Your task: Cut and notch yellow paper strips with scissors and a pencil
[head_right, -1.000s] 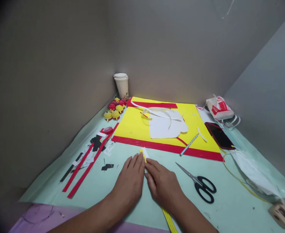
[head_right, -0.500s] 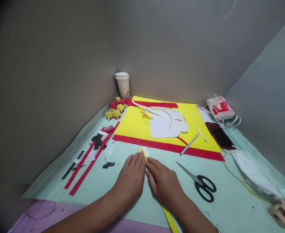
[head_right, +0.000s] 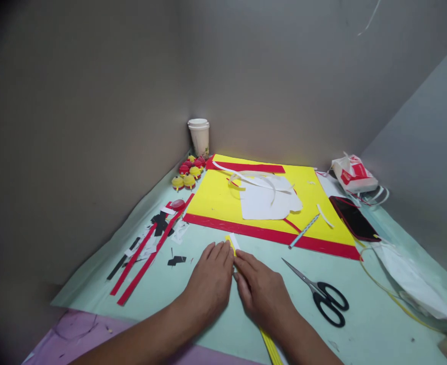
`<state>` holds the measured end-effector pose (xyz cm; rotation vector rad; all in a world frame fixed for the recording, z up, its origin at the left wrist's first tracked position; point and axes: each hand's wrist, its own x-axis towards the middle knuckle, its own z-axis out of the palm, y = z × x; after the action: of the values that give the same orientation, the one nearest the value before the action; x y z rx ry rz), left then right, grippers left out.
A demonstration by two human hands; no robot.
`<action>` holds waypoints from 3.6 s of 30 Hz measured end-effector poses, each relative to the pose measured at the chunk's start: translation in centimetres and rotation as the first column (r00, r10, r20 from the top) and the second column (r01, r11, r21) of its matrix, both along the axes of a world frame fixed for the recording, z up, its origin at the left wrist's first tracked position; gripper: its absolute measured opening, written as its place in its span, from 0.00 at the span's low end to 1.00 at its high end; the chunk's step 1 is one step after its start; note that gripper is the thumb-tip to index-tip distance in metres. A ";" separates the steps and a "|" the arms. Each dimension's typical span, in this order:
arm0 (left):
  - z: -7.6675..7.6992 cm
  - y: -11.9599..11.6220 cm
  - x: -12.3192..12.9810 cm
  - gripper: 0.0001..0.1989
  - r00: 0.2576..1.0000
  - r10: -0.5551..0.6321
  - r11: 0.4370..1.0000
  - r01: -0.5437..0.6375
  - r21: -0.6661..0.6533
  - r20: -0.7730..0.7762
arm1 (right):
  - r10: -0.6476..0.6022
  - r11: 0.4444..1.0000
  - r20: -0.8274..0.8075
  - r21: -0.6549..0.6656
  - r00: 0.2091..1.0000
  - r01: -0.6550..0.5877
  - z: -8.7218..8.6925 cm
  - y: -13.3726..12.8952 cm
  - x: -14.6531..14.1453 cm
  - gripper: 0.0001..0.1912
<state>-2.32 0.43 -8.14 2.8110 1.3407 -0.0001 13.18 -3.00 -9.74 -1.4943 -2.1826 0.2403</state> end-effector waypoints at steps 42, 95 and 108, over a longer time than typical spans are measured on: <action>0.2 0.4 -0.8 0.23 0.992 0.012 0.999 -0.018 0.051 0.127 | -0.020 1.000 -0.053 0.002 0.998 0.020 -0.6 -2.5 1.7 0.15; -0.4 1.4 -1.2 0.13 0.910 0.059 0.992 -0.099 0.078 0.410 | 0.002 0.999 -0.035 0.053 0.999 0.000 -0.6 -2.0 1.5 0.12; -0.2 1.5 -1.4 0.12 0.914 0.036 0.993 -0.080 0.092 0.404 | 0.003 0.998 -0.041 0.059 0.999 0.000 -0.5 -2.0 1.5 0.13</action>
<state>-3.77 1.88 -8.36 2.6428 1.3504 0.6342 14.71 -4.97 -10.29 -1.4430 -2.1400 0.2037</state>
